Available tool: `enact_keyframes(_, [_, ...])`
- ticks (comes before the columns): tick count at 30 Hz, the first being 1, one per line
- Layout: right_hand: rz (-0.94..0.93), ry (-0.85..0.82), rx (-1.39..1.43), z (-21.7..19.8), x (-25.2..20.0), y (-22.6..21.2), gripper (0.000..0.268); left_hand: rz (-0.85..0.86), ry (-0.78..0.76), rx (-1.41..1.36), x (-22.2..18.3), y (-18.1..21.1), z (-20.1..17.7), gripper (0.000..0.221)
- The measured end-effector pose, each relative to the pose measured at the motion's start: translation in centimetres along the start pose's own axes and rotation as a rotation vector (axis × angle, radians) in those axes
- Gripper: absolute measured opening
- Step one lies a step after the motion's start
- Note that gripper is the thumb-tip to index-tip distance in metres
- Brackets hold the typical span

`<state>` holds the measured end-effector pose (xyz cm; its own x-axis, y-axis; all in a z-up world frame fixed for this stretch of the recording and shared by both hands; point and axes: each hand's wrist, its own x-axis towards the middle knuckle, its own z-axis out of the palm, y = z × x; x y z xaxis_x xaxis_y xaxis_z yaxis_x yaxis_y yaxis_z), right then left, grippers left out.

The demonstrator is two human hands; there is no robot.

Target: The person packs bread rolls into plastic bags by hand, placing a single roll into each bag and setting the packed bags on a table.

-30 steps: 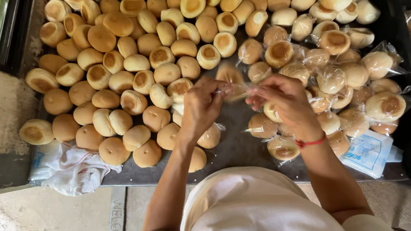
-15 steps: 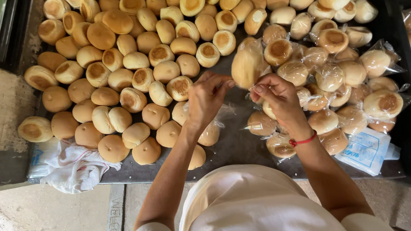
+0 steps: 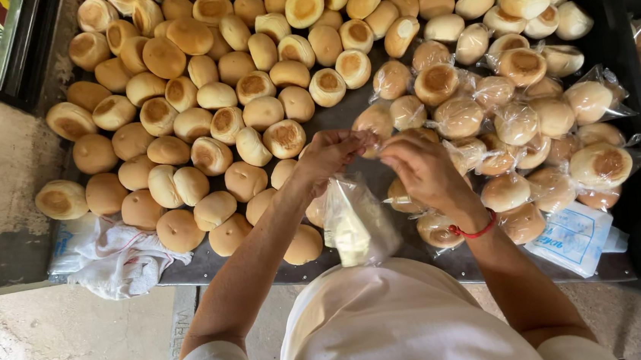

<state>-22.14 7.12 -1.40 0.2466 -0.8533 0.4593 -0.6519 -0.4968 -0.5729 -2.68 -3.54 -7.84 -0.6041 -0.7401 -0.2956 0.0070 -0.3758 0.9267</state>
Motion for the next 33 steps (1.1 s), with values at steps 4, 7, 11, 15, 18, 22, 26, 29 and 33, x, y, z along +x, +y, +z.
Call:
enact_keyframes(4, [-0.073,-0.075,0.004,0.4,0.8,-0.4,0.012,0.168,-0.070,0.125,-1.1,0.9,1.0,0.029])
enact_keyframes(7, [0.030,0.047,-0.009,0.8,1.0,0.6,0.009,0.056,-0.135,0.412,-3.7,4.0,1.8,0.027])
enact_keyframes(11, [0.303,0.053,0.576,1.7,0.6,2.4,0.022,0.399,0.085,0.885,-6.3,5.5,4.3,0.022])
enact_keyframes(15, [0.639,0.055,1.101,1.7,0.8,4.7,0.015,1.010,0.400,1.233,-6.2,4.7,4.4,0.026])
enact_keyframes(18, [0.557,0.033,1.009,1.9,-0.1,4.9,0.022,1.092,0.349,1.203,-5.0,3.6,3.7,0.021])
enact_keyframes(22, [0.360,-0.053,0.882,1.8,1.0,3.3,0.021,0.591,0.464,0.705,-3.6,2.8,4.1,0.015])
enact_keyframes(26, [0.023,0.126,0.220,1.3,0.9,0.4,0.022,0.385,0.193,0.043,-3.8,2.3,4.1,0.016])
enact_keyframes(29, [0.035,0.173,0.028,1.4,0.5,0.0,0.017,0.454,0.288,0.242,-4.2,2.7,4.5,0.013])
enact_keyframes(33, [-0.135,0.172,-0.263,2.2,0.4,0.8,0.009,0.459,0.333,0.454,-4.8,2.7,4.1,0.011])
